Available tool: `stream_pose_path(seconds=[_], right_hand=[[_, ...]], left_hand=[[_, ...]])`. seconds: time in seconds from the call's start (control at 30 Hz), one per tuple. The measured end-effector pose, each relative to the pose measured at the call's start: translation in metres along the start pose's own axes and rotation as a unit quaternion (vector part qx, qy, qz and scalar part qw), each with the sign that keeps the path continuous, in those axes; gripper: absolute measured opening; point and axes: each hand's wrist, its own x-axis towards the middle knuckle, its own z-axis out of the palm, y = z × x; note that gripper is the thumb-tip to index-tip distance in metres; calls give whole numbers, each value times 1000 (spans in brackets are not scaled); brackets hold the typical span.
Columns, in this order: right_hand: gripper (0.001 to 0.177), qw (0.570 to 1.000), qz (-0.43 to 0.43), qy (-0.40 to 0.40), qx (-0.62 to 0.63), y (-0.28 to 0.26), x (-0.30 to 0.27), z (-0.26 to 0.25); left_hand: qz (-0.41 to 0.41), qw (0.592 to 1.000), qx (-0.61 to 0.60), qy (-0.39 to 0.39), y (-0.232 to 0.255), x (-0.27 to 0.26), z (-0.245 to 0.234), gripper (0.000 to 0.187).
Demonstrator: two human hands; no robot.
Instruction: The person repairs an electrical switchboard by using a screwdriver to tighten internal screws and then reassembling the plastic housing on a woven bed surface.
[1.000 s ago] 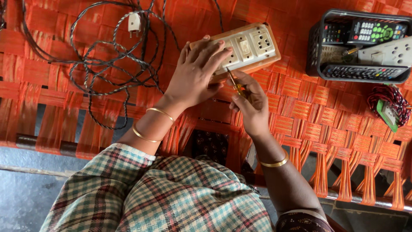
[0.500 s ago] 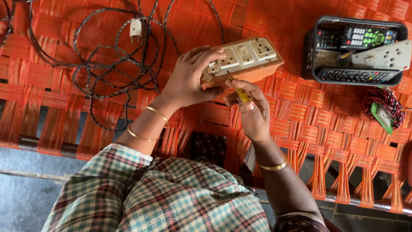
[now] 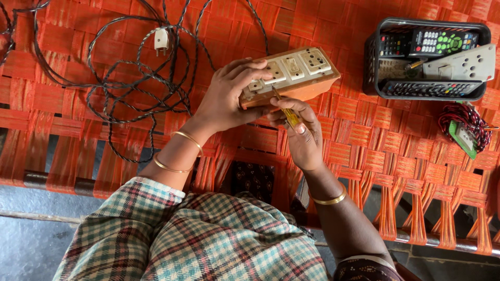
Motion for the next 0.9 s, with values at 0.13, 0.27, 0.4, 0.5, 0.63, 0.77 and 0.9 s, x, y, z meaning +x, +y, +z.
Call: stream_pose_path(seconds=[0.13,0.27,0.4,0.5,0.63,0.77,0.9], right_hand=[[63,1000,0,-3,-8,1,1,-1],[62,1000,1,-6,-21,-1,1,-4],[63,999,-12,0,-47,-2,0,-4],[62,991,-41,-7,-128,-5,-2,-7],[66,971,-54,-60,-224,-17,-2,-19],[57,980,-49,-44,-186,-41,-6,-32],[58,980,-169,-50,-93,-55,5,-39]], left_hand=[[-3,1000,4,-3,-2,-1,2,71],[0,1000,4,-3,-5,-2,4,68],[0,1000,20,-18,-6,-2,5,69],[11,999,26,-27,-7,-3,4,65],[22,999,37,-32,-8,-7,6,52],[53,992,107,-45,-13,-8,20,38],[80,984,156,-40,-20,-15,29,39]])
